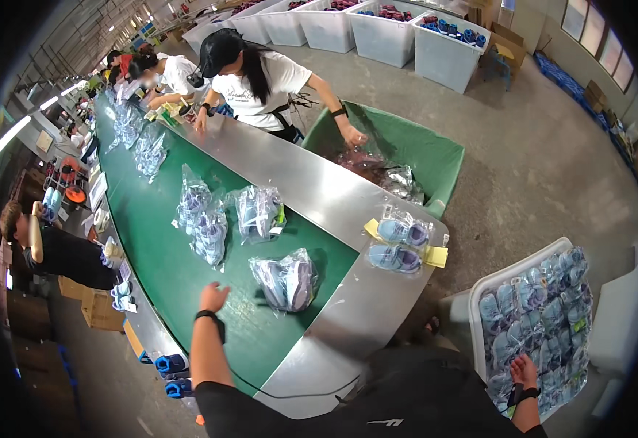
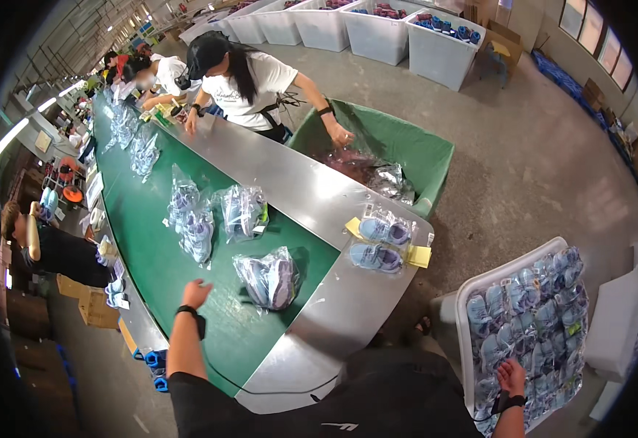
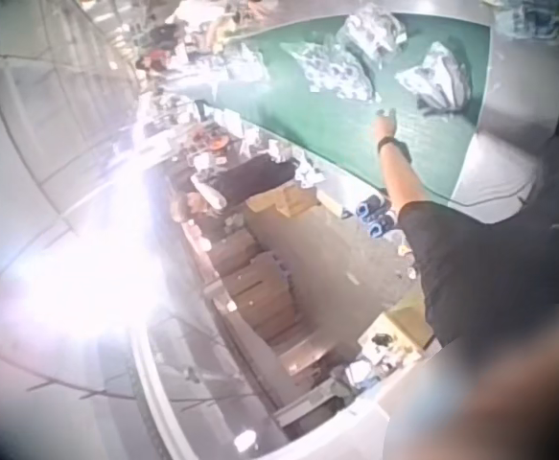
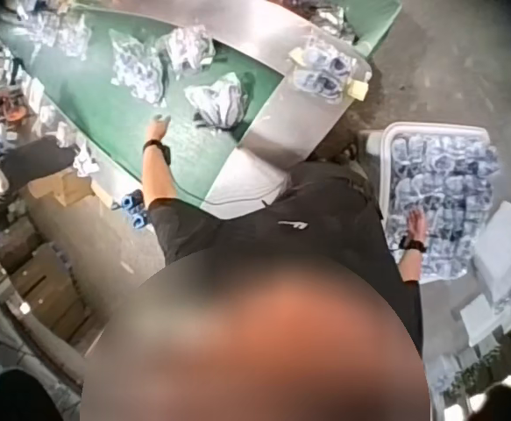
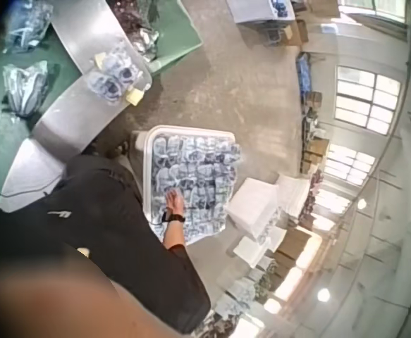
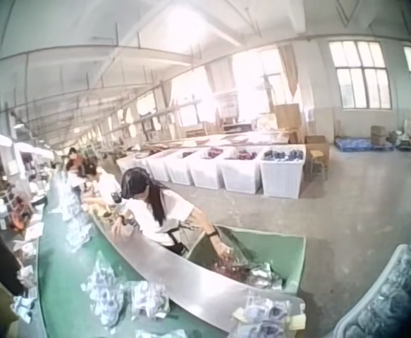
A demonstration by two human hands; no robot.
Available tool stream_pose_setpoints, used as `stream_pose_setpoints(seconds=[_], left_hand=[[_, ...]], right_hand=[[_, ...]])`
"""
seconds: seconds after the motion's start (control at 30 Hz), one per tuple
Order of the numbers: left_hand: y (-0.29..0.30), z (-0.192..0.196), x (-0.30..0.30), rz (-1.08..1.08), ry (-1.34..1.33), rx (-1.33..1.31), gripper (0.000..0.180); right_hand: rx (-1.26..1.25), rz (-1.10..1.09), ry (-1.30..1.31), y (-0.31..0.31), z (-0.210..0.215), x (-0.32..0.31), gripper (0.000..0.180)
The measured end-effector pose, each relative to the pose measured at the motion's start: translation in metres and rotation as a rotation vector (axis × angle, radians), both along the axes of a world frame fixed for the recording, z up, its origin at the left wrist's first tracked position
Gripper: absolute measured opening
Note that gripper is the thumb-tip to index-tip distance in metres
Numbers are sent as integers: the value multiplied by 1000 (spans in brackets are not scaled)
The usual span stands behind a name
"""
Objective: The person repeatedly picks packaged slippers from a large white bin and places them onto a green conveyor belt. Other workers are visible along the line, handling similar items. The camera wearer continues this pick-and-place cycle throughout the clip.
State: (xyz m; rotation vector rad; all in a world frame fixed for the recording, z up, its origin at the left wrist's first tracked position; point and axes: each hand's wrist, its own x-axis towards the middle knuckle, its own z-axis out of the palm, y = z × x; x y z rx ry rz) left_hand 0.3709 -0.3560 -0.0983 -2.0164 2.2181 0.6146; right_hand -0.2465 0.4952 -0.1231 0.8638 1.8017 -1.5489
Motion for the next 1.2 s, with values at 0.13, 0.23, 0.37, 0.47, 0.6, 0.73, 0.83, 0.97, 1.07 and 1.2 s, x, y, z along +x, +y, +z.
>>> stream_pose_setpoints(seconds=[0.13,0.23,0.37,0.47,0.6,0.73,0.83,0.97,1.07,1.2], left_hand=[[48,-87,-90,55,282,46,93],[85,-111,-137,278,403,3,104],[143,-107,-173,228,646,-196,102],[192,-77,-197,49,716,-387,74],[251,-39,-195,-140,847,-321,51],[285,-35,-186,327,1137,116,49],[291,-47,-185,583,1197,338,74],[293,-62,-205,519,1144,278,95],[286,-57,-221,493,1200,386,93],[286,-28,-242,380,1244,641,90]], right_hand=[[-67,89,86,-35,26,-7,23],[-36,191,178,-77,52,-5,23],[-25,348,249,-135,83,4,23],[5,495,300,-162,96,14,27],[21,590,317,-176,96,24,30],[-14,640,293,-186,86,32,29],[-24,680,283,-199,80,31,29],[-71,769,336,-217,78,26,28],[-75,855,386,-234,79,24,28],[-162,955,502,-254,85,22,27]])
